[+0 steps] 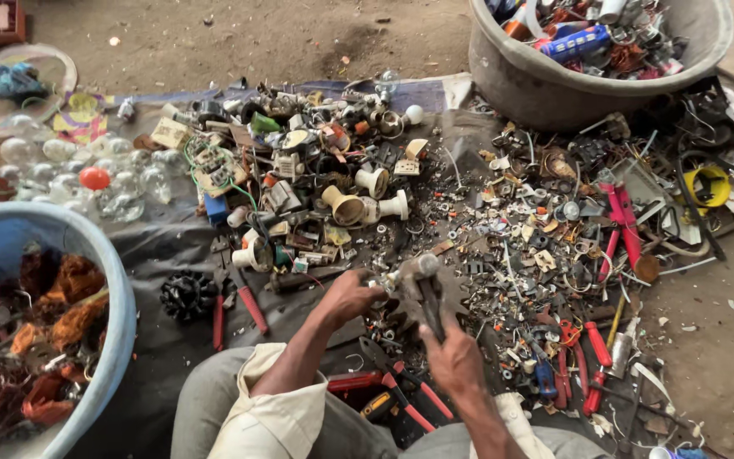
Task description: The person sorts through a pile of electronic scrap and light bulbs on the ground, using a hammer to strike a metal gear and pliers to dismantle various components.
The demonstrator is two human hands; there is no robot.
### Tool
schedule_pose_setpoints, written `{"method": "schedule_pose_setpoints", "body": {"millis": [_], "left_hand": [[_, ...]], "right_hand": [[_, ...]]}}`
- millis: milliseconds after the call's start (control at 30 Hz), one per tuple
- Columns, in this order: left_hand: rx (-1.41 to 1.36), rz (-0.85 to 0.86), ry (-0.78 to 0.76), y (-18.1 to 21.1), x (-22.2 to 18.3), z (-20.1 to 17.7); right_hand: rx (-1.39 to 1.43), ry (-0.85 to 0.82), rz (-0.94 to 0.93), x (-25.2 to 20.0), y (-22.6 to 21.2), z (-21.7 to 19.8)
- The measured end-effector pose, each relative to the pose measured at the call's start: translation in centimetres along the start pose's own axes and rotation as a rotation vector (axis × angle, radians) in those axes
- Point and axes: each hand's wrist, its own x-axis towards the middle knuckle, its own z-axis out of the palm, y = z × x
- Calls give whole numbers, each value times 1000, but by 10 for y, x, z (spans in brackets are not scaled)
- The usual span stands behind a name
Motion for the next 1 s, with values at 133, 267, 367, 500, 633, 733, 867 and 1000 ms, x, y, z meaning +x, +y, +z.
{"method": "schedule_pose_setpoints", "body": {"millis": [133, 267, 367, 500, 633, 733, 867, 1000], "left_hand": [[259, 127, 83, 6, -1, -3], [259, 0, 29, 20, -7, -2], [355, 4, 49, 24, -9, -1], [362, 79, 48, 12, -3, -3], [429, 79, 49, 21, -7, -3], [452, 102, 68, 27, -16, -4], [682, 465, 232, 8, -13, 4], [745, 612, 261, -5, -7, 9]], "right_hand": [[190, 185, -204, -2, 9, 0], [121, 244, -398, -4, 7, 6], [-47, 64, -149, 8, 2, 2], [6, 208, -245, 4, 7, 1], [104, 222, -369, -2, 8, 8], [35, 56, -177, 13, 7, 8], [48, 180, -147, 4, 8, -1], [95, 221, -214, -4, 4, -1]]}}
